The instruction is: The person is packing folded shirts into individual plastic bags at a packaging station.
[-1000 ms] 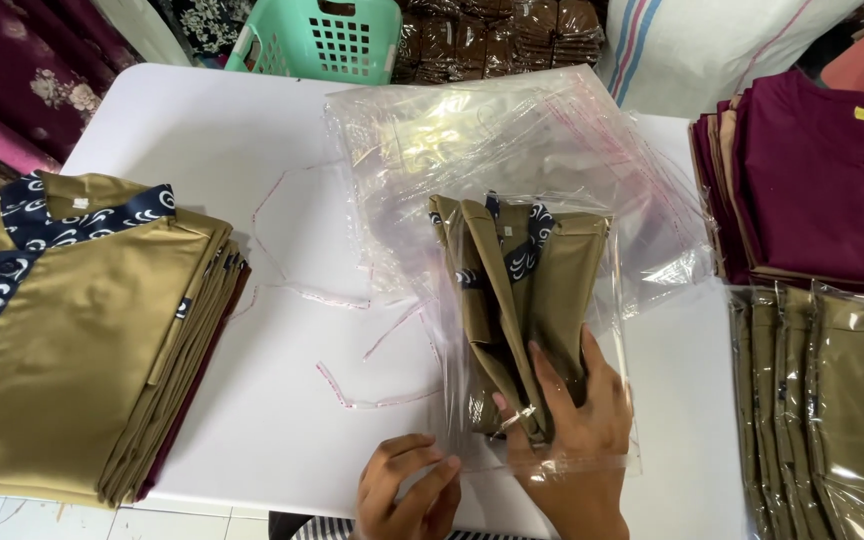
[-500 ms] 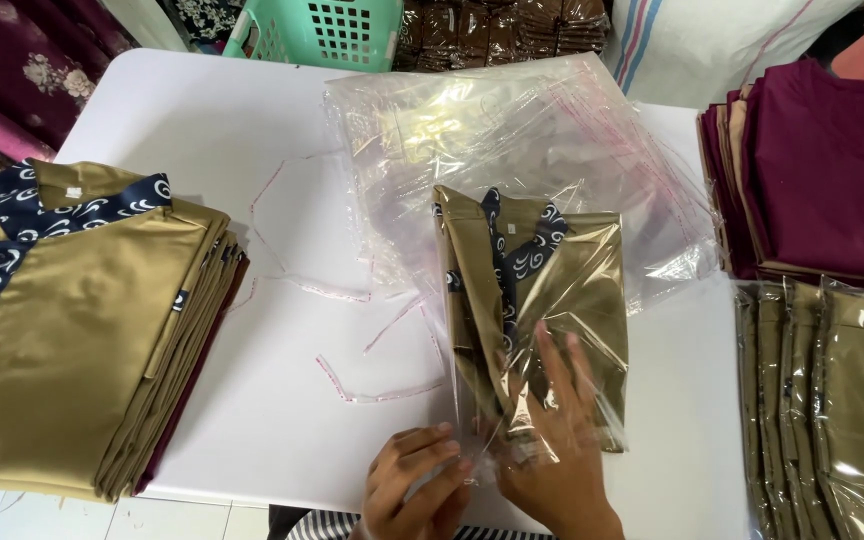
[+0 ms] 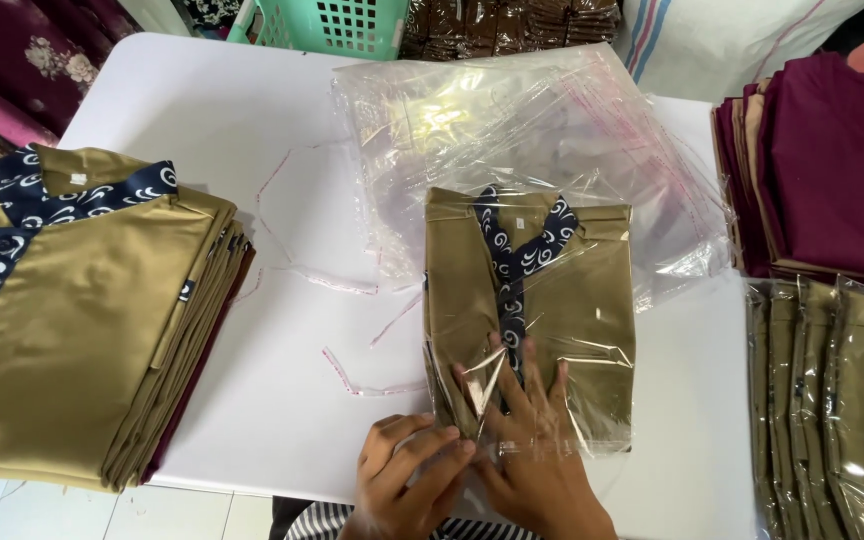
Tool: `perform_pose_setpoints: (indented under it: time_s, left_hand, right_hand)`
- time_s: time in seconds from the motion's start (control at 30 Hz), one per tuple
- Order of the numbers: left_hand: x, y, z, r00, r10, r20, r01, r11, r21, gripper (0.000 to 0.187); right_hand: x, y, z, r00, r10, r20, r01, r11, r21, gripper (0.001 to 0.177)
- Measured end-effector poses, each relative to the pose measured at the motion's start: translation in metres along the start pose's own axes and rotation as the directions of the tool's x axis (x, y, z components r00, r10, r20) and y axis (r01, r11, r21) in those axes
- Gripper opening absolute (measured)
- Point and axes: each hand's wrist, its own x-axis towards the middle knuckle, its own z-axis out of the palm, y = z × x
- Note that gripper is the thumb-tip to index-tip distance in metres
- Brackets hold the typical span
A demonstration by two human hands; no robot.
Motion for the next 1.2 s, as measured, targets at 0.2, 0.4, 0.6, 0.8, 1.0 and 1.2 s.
perform_pose_setpoints:
  time_s: [0.2,0.4,0.6,0.8,1.0,1.2]
  left_hand:
    - [-0.003,-0.002,-0.008,0.999,0.0,0.049,0.001,1.0,-0.03,0.016]
    - [0.002,-0.009,-0.014,0.999,0.045,-0.005,-0.046,0.997,-0.059,0.014]
    - [-0.011,-0.016,-0.013,0.999,0.031,-0.007,-0.031,0.996,-0.084,0.023]
    - [0.0,-0.012,-0.014,1.0,0.028,0.011,-0.028,0.998,-0.049,0.013]
    - [-0.002,-0.012,-0.011,0.998,0.026,0.065,-0.026,1.0,0.008,0.02]
    - [-0.003,-0.01,-0.005,0.996,0.09,0.021,-0.09,0.996,0.007,0.016]
  right_hand:
    - [0.005,0.006,0.011,0.997,-0.064,0.033,0.067,0.99,-0.127,0.082]
    - [0.014,0.002,0.022,0.997,-0.049,0.055,0.056,0.987,-0.15,0.082]
    - [0.017,0.0,0.022,0.994,-0.108,0.016,0.109,0.987,-0.115,0.072]
    - [0.019,-0.001,0.013,0.986,-0.157,0.053,0.158,0.987,-0.016,0.073]
    - [0.009,0.024,0.023,0.993,0.033,-0.113,-0.023,0.996,0.089,0.064]
    - [0.022,0.065,0.026,0.967,0.234,-0.099,-0.251,0.937,-0.244,0.08]
